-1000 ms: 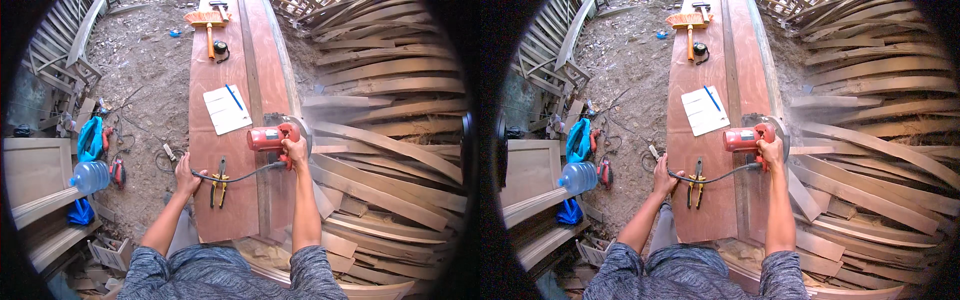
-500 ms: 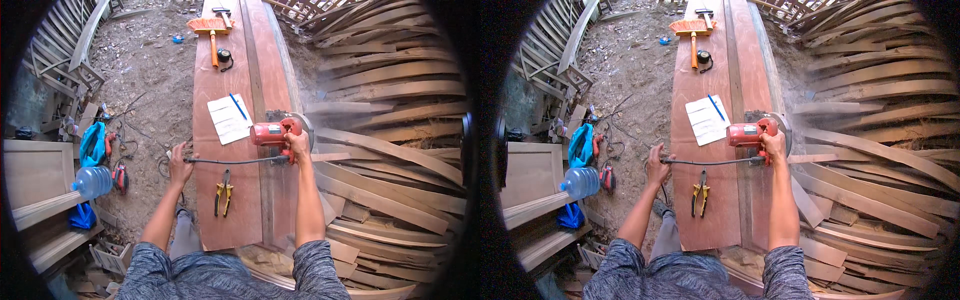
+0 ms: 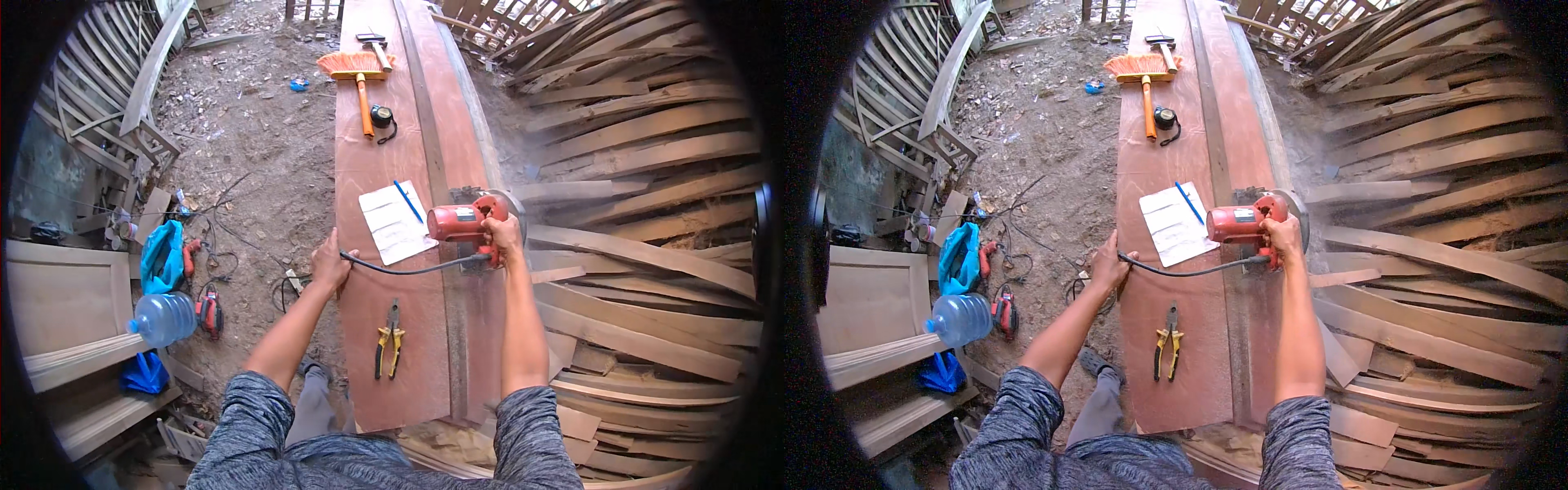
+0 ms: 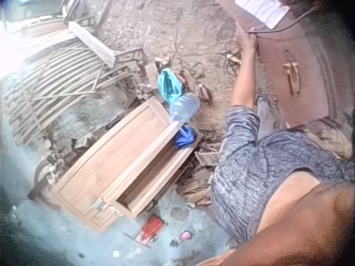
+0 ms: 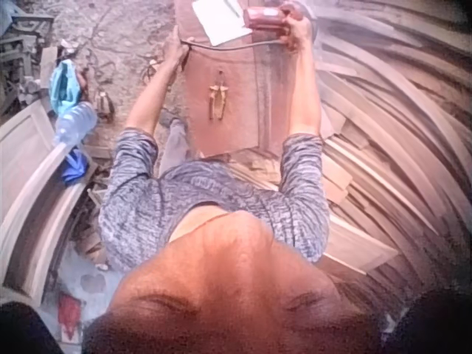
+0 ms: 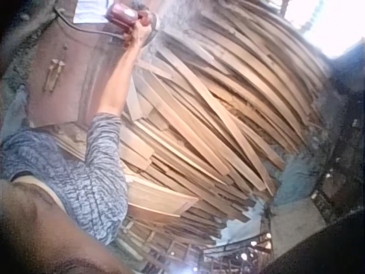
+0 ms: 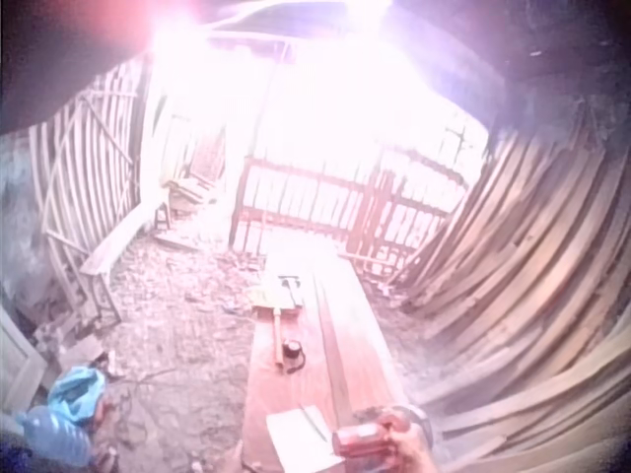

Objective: The person uses a try square, pencil, and hammer to mark and work on a wooden panel, then uses a circular saw to cut the wood and places a long wooden strip onto a stack of lumber.

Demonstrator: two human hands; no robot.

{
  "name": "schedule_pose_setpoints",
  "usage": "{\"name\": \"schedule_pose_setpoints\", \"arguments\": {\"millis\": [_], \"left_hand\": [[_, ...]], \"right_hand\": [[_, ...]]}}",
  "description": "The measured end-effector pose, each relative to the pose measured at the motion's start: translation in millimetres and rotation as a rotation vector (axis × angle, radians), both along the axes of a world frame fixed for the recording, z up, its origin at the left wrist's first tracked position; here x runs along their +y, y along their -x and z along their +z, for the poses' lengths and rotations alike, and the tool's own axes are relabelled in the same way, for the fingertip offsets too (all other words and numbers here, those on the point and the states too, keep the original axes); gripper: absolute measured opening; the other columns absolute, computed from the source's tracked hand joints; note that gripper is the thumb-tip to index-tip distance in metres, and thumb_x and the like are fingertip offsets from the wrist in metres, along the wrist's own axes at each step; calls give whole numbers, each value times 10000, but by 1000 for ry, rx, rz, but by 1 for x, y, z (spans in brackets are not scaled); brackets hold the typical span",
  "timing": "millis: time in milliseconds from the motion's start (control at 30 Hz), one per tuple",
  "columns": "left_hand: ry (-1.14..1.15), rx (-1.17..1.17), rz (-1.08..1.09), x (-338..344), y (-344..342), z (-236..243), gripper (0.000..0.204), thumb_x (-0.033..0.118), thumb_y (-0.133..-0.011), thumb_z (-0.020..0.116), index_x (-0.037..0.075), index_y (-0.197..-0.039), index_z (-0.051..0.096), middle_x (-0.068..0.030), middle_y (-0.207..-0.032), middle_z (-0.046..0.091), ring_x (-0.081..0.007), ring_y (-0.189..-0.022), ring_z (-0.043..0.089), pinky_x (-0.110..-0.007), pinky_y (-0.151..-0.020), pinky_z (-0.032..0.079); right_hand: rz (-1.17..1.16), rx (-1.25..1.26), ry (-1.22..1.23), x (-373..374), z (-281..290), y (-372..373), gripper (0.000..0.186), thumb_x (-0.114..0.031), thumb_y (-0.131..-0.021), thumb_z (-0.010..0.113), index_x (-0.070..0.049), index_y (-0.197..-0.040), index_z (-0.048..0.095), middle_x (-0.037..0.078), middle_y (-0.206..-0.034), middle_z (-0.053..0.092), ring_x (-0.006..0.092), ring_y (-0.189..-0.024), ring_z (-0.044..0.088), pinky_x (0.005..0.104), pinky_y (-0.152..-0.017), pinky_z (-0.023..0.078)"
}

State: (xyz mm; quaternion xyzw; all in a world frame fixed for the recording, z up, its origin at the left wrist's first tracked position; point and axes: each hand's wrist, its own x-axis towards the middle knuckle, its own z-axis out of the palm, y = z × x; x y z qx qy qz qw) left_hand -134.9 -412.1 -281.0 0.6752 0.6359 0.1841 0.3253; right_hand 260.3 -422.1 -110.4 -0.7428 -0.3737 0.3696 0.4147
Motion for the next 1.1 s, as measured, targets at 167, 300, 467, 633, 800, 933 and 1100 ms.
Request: {"name": "schedule_pose_setpoints", "arguments": {"millis": [167,300,467,633,800,933,1100], "left_hand": [[-141,-85,35,1,10,-5,873,407,-820,870,-63,-1457,502,-312,-1261,681,-452,-1166,671,-531,-995,524],[-82,-100,30,4,7,1,877,397,-811,877,-57,-1459,499,-310,-1232,692,-456,-1141,681,-531,-989,527],[-107,-115,21,6,8,2,864,369,-810,881,-71,-1445,495,-316,-1210,695,-464,-1122,685,-553,-984,518],[-118,-121,-12,12,12,2,845,365,-832,864,-84,-1438,484,-317,-1231,687,-468,-1131,680,-551,-988,507],[-59,-124,-30,10,11,11,850,395,-868,826,-80,-1470,458,-288,-1192,704,-449,-1131,674,-554,-1013,462],[-28,-150,-50,11,13,16,845,391,-878,820,-74,-1476,445,-295,-1244,680,-450,-1128,668,-552,-997,465],[-28,-122,-61,16,21,17,842,416,-871,828,-42,-1473,458,-292,-1264,675,-454,-1126,670,-542,-953,497]], "right_hand": [[7,34,-9,19,7,15,38,-67,-802,684,-44,-803,655,-2,-656,600,94,-516,522,296,-466,401],[3,-7,-6,29,4,8,40,-64,-800,683,-53,-791,646,0,-661,604,96,-517,528,296,-468,403],[14,56,-28,43,0,6,47,-78,-804,688,-63,-799,645,0,-666,608,95,-519,536,296,-469,406],[19,-11,-6,67,2,10,62,-48,-832,692,-76,-843,637,-12,-666,585,83,-494,509,261,-458,390],[-2,13,-2,82,-1,0,53,-49,-820,689,-62,-825,638,-1,-668,593,94,-509,517,285,-469,401],[-44,26,-1,95,0,4,50,-43,-813,691,-48,-815,641,6,-664,595,99,-520,521,305,-472,403],[-32,44,19,117,-3,6,106,-33,-822,697,-67,-887,620,-17,-670,565,90,-516,498,282,-469,401]]}}
